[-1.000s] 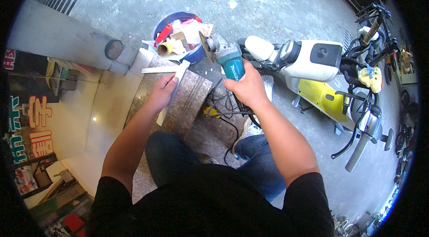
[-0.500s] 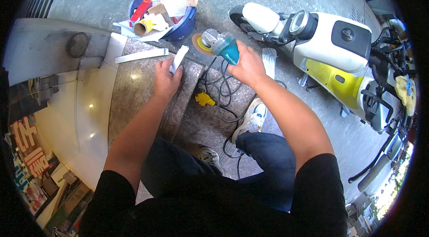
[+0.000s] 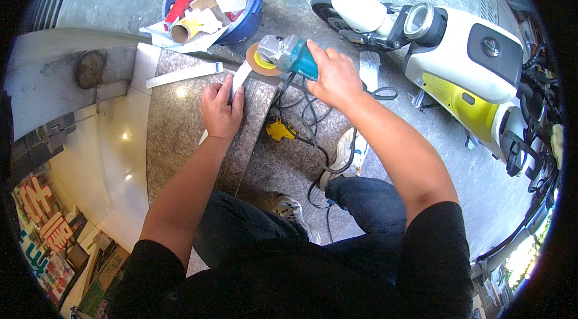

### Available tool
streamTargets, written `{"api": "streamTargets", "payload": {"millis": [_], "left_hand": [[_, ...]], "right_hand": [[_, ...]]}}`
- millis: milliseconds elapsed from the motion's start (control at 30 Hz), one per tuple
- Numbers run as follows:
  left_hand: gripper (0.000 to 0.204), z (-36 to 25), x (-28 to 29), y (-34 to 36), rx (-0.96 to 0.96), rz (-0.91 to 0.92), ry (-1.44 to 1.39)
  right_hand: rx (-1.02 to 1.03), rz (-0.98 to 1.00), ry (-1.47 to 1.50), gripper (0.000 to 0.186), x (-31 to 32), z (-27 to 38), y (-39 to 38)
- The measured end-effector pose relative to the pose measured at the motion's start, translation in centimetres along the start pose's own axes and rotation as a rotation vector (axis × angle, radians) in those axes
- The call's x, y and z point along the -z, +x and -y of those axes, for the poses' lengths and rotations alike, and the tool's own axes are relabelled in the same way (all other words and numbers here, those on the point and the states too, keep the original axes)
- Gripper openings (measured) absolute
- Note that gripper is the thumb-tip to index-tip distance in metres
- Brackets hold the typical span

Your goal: The person handles metal strips, moves them between indoor and outdoor areas, and uses an angle grinder to cut and grind the metal on a step. The person repeatedly positions and cuts the metal pieces, generating sparks and debris.

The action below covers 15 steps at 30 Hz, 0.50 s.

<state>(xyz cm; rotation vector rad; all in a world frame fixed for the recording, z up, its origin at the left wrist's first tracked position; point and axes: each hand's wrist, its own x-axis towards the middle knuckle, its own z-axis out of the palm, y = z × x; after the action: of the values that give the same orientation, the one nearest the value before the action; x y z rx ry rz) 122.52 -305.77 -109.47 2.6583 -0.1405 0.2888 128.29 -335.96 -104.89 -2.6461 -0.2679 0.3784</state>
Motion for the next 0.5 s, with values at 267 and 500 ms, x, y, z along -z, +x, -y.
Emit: {"api": "streamTargets", "payload": {"millis": [267,500], "left_hand": [[0.038,0.0,0.1,0.3,-0.033,-0.024,-0.014],[0.039,-0.1,0.2,0.2,-0.023,-0.019,-0.011]], "right_hand": [[0.068,0.004,-0.068,0.091,0.7,0.1,0.6],[0.086,0.01,-0.069,0.09,0.7,0.3,1.1]]}}
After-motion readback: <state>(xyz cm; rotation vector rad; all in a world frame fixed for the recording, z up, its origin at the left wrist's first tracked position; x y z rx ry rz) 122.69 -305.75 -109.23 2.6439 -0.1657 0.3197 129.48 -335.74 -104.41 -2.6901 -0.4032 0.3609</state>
